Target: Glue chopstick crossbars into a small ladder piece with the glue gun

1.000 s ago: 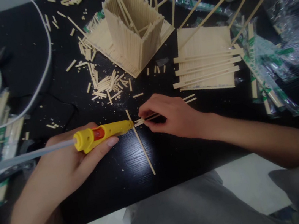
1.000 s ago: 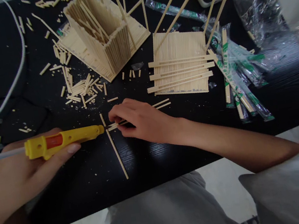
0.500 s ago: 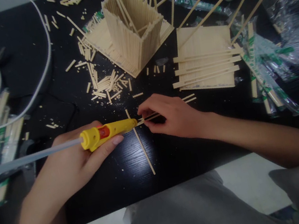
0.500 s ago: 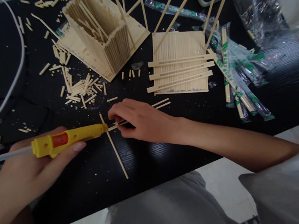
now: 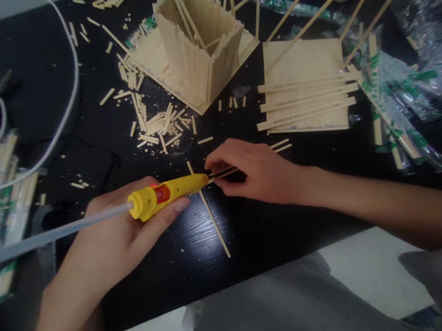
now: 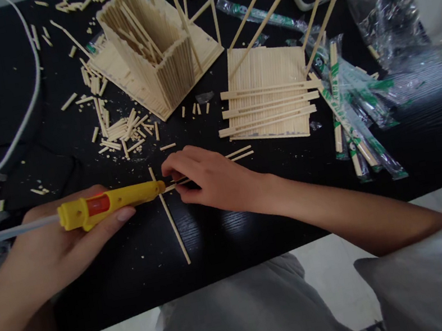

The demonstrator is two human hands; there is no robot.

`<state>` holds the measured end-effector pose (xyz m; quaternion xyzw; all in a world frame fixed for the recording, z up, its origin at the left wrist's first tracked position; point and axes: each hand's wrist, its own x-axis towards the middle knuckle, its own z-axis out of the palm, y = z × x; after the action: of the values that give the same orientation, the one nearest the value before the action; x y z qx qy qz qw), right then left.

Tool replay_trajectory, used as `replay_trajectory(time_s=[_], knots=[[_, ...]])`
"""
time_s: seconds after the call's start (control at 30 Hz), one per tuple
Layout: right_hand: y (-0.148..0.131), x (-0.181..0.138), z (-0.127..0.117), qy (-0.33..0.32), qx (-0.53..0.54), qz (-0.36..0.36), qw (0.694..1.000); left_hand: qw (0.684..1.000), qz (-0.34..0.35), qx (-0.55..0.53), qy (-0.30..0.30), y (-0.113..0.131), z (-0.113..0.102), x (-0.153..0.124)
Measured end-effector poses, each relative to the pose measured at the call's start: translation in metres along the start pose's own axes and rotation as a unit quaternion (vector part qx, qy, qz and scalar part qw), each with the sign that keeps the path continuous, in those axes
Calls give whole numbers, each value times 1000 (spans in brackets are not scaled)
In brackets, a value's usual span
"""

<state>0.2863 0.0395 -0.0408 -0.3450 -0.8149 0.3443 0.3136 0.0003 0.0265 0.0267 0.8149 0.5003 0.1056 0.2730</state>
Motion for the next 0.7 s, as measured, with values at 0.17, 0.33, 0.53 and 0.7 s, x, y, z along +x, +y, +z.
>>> replay_trajectory(time_s=[0.17,0.33,0.53,0.7], knots=[[0,0,0,3,0,-1,1000,1000,-5,20,6,-5,-7,-3],[-1,0,0,0,4,6,1000,999,-5,36,9,-9,-13,-8],[-1,0,-1,2,5,-1,1000,999,-3,36,13,-9,-13,-8],[-1,0,-1,4,4,-9,1000,999,22,30,-1,-6,-16,-5]])
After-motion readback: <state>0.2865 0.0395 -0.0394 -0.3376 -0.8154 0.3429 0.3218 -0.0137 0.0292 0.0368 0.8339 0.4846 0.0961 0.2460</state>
